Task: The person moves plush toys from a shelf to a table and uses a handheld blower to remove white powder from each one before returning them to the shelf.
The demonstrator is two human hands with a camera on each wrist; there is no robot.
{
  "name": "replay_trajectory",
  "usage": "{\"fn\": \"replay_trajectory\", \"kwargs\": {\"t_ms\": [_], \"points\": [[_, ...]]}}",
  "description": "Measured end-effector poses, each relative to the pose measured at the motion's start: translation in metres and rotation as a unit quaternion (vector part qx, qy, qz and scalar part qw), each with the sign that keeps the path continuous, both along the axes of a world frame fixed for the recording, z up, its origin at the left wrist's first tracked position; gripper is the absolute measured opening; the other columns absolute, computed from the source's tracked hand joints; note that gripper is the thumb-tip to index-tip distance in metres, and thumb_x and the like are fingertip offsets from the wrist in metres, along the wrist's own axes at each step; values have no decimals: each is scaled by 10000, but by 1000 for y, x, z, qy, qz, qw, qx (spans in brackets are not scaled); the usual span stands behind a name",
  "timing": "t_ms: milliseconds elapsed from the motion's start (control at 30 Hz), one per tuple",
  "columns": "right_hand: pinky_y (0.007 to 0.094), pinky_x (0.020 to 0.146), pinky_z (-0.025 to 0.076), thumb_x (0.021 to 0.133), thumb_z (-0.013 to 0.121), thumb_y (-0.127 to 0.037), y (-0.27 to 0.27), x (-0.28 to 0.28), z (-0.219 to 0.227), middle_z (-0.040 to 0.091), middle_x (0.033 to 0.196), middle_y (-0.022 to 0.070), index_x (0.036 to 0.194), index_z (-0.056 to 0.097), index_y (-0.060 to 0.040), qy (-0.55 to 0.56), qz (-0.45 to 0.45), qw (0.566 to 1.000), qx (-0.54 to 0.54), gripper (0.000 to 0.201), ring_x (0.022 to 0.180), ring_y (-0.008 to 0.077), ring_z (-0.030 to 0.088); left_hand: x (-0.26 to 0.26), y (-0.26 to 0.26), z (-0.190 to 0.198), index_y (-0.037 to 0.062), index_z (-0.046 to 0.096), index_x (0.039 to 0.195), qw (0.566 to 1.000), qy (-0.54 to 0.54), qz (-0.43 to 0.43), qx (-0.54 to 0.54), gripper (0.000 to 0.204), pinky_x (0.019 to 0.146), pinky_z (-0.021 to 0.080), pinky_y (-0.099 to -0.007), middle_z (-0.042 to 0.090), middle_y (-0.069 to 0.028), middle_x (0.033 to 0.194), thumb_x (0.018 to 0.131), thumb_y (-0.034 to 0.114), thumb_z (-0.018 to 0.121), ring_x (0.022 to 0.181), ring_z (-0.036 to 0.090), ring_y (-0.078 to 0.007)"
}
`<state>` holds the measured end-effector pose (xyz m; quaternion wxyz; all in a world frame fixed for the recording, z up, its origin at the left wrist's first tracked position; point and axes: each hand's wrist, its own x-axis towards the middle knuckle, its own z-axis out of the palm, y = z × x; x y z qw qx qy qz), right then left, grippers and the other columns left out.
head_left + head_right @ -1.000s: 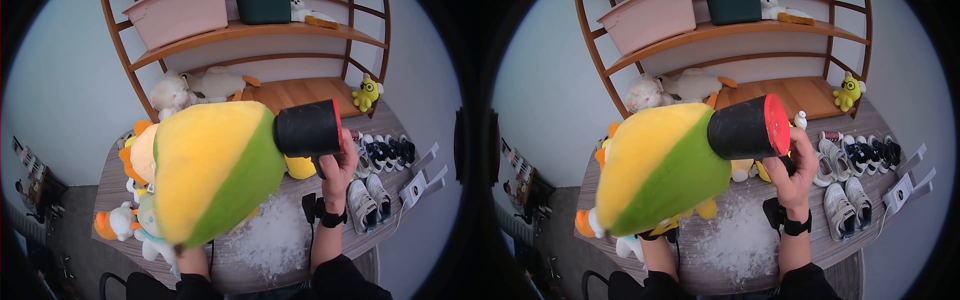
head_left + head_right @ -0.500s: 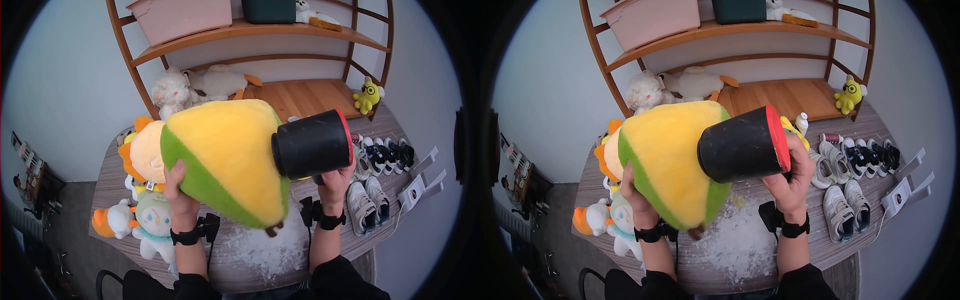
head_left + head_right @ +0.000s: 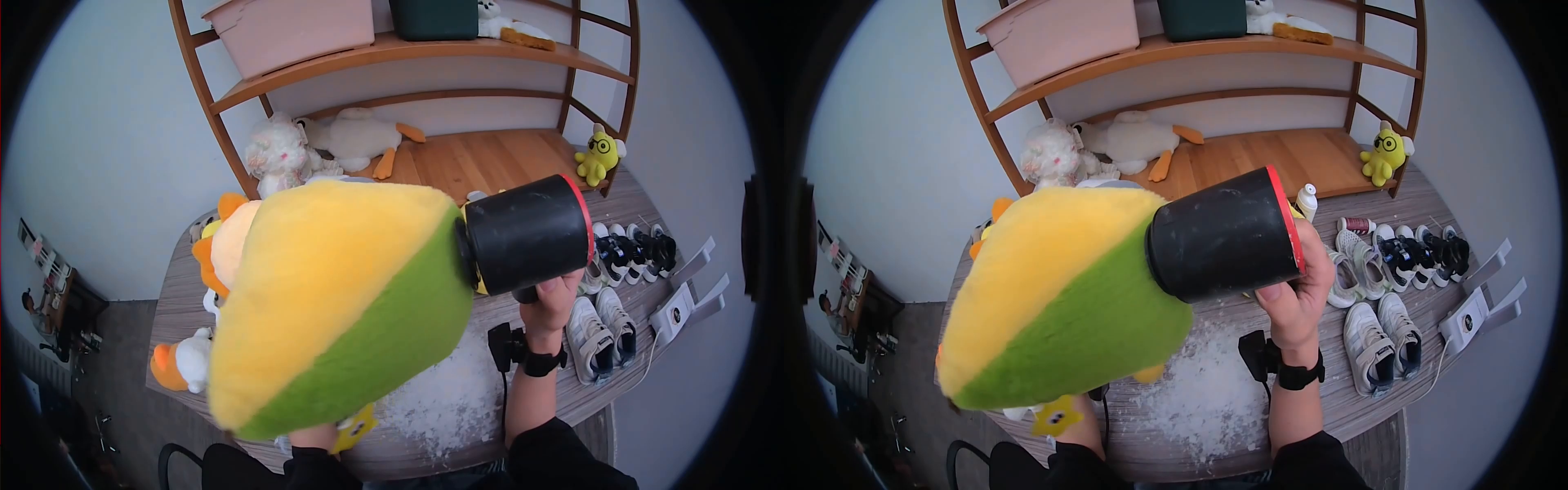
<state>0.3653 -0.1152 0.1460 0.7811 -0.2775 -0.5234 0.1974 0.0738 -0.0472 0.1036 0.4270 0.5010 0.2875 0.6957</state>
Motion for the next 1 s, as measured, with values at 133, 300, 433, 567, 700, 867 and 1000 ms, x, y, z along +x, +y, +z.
{"fn": "replay_trajectory", "kwargs": {"t_ms": [133, 300, 433, 567, 700, 867, 1000], "points": [[281, 908, 438, 821, 747, -350, -1, -1, -2, 627, 1102, 43, 1227, 581, 35, 11, 33, 999, -8, 584, 997, 133, 590, 9, -3, 5, -1, 478, 1358, 1000, 23, 14, 0, 517, 978, 476, -377, 588, -146, 1290, 977, 345, 519, 1158, 581, -235], [323, 985, 438, 841, 752, -320, -3, -20, -2, 620, 1235, 78, 1310, 541, 23, 72, 94, 993, -6, 618, 1116, 167, 589, 19, -5, 15, -1, 477, 1361, 1000, -4, -9, -11, 525, 983, 477, -385, 589, -152, 1290, 979, 357, 515, 1162, 583, -242], [381, 1032, 447, 858, 719, -269, -5, -28, -15, 561, 1324, 125, 1390, 418, 17, 56, 93, 994, -8, 675, 1200, 244, 568, 24, -7, 21, 0, 476, 1363, 999, -27, -32, -25, 532, 987, 477, -392, 590, -157, 1291, 980, 366, 513, 1165, 584, -248], [392, 1034, 461, 833, 747, -223, -8, -27, -24, 579, 1306, 132, 1371, 440, 17, 61, 115, 991, -8, 665, 1183, 260, 588, 29, -7, 26, 0, 475, 1365, 991, -89, -87, -52, 538, 991, 478, -398, 591, -162, 1291, 982, 376, 510, 1168, 585, -253], [309, 918, 461, 756, 729, -68, -5, -26, -7, 615, 1159, 91, 1216, 542, 21, -83, 38, 996, 13, 505, 1007, 159, 588, 27, -3, 27, 0, 474, 1368, 943, -239, -212, -92, 545, 995, 478, -405, 592, -167, 1292, 984, 385, 508, 1172, 586, -259], [255, 752, 465, 728, 748, -42, 3, -26, 10, 655, 922, 50, 1127, 597, 8, -176, 64, 982, 23, 430, 790, 108, 569, 22, -7, 17, 1, 472, 1371, 756, -471, -429, -154, 553, 1000, 479, -413, 593, -174, 1293, 986, 397, 504, 1175, 587, -265], [243, 684, 453, 758, 761, -73, 5, -24, 17, 659, 840, 30, 1112, 615, -4, -252, 44, 966, -32, 389, 719, 94, 547, 25, -13, 5, 1, 471, 1373, 698, -525, -458, -168, 560, 1005, 479, -420, 594, -179, 1293, 987, 407, 502, 1179, 588, -271]]}}
